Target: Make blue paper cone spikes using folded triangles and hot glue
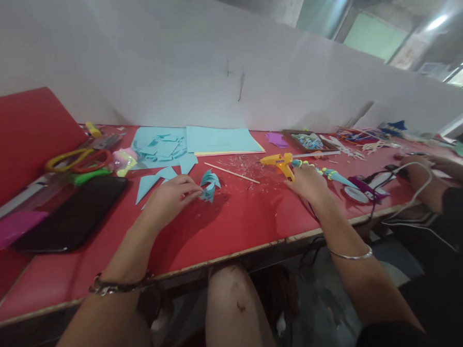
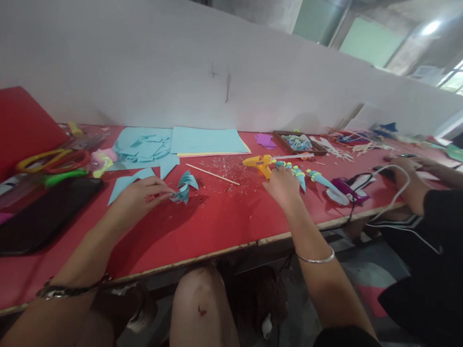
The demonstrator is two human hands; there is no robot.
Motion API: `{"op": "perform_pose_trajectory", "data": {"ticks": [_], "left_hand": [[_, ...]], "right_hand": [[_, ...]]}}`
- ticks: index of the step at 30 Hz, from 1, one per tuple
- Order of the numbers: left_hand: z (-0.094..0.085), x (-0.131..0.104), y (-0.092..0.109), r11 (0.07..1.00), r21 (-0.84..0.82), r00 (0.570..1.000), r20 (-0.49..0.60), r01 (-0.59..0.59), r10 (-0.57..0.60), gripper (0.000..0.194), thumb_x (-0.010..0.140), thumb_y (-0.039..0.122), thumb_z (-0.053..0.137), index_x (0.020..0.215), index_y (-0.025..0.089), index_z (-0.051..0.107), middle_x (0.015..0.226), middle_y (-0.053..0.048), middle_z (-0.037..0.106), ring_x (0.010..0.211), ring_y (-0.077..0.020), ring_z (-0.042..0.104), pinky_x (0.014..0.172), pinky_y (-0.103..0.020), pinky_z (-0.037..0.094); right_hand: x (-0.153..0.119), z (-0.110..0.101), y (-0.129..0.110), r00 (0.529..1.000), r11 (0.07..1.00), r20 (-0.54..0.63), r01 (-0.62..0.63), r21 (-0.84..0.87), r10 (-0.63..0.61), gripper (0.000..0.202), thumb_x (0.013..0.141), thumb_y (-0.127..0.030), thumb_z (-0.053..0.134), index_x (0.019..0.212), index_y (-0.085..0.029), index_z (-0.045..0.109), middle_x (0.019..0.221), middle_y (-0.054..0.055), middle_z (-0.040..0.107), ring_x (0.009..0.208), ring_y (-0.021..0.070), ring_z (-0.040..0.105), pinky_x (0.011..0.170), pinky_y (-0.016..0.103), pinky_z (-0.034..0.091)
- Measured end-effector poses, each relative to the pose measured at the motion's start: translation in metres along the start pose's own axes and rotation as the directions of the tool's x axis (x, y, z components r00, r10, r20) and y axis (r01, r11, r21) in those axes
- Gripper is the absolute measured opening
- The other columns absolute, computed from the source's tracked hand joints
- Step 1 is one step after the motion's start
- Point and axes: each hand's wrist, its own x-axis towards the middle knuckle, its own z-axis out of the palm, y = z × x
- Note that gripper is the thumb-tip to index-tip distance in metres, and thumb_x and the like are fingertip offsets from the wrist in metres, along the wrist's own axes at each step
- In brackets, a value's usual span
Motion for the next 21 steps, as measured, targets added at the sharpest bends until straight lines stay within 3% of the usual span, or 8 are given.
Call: {"op": "perform_pose_trajectory", "data": {"ticks": [4, 7, 10, 12, 16, 21], "left_hand": [[0.0, -0.002, 0.0, 0.999, 0.044, 0.998, -0.052, 0.024, -0.021, 0.028, 0.085, 0.036, 0.046, 0.082, 0.022, 0.07, 0.081, -0.003, 0.062, 0.066, -0.0125, 0.055, 0.058, -0.024, 0.039], [-0.001, -0.003, 0.001, 0.996, 0.079, 0.997, -0.072, 0.038, -0.032, 0.027, 0.084, 0.036, 0.047, 0.083, 0.021, 0.069, 0.08, -0.003, 0.063, 0.066, -0.0126, 0.054, 0.058, -0.025, 0.039], [-0.002, -0.003, 0.0, 0.993, 0.107, 0.997, -0.063, 0.044, -0.038, 0.026, 0.085, 0.036, 0.046, 0.084, 0.02, 0.068, 0.082, -0.003, 0.064, 0.07, -0.0142, 0.056, 0.062, -0.025, 0.04], [-0.002, -0.003, 0.0, 0.993, 0.107, 0.998, -0.053, 0.047, -0.042, 0.025, 0.085, 0.035, 0.046, 0.084, 0.02, 0.066, 0.083, -0.004, 0.064, 0.074, -0.0151, 0.057, 0.065, -0.025, 0.041], [-0.005, -0.002, 0.0, 0.997, 0.071, 0.998, -0.044, 0.042, -0.039, 0.022, 0.084, 0.031, 0.045, 0.083, 0.019, 0.064, 0.081, -0.003, 0.062, 0.072, -0.0139, 0.055, 0.066, -0.024, 0.041], [-0.004, -0.004, 0.003, 0.999, 0.007, 0.995, -0.092, 0.048, -0.048, 0.022, 0.081, 0.032, 0.048, 0.079, 0.019, 0.066, 0.082, -0.003, 0.056, 0.07, -0.0128, 0.051, 0.063, -0.023, 0.041]], "right_hand": [[-0.012, -0.012, -0.024, 0.976, 0.956, -0.136, 0.199, 0.215, -0.173, 0.021, 0.082, -0.023, 0.046, 0.092, -0.014, 0.062, 0.102, 0.015, 0.062, 0.098, 0.0262, 0.055, 0.08, 0.036, 0.041], [-0.011, -0.015, -0.045, 0.931, 0.799, -0.226, 0.363, 0.479, -0.287, 0.018, 0.082, -0.021, 0.046, 0.088, -0.017, 0.062, 0.093, 0.008, 0.065, 0.085, 0.0183, 0.058, 0.076, 0.03, 0.041], [-0.004, -0.012, -0.068, 0.897, 0.644, -0.264, 0.438, 0.628, -0.353, 0.016, 0.081, -0.022, 0.046, 0.087, -0.017, 0.06, 0.085, 0.004, 0.064, 0.078, 0.0147, 0.057, 0.07, 0.026, 0.041], [0.002, -0.01, -0.084, 0.878, 0.58, -0.272, 0.467, 0.667, -0.394, 0.015, 0.081, -0.023, 0.048, 0.087, -0.016, 0.059, 0.081, 0.003, 0.063, 0.071, 0.0128, 0.055, 0.066, 0.024, 0.04], [0.019, -0.006, -0.114, 0.783, 0.494, -0.27, 0.577, 0.65, -0.56, 0.016, 0.083, -0.024, 0.049, 0.092, -0.016, 0.059, 0.085, 0.004, 0.062, 0.071, 0.0111, 0.052, 0.068, 0.023, 0.039], [0.037, 0.004, -0.14, 0.755, 0.532, -0.204, 0.6, 0.597, -0.623, 0.02, 0.083, -0.023, 0.052, 0.099, -0.013, 0.059, 0.092, 0.007, 0.06, 0.076, 0.0123, 0.052, 0.071, 0.024, 0.038]]}}
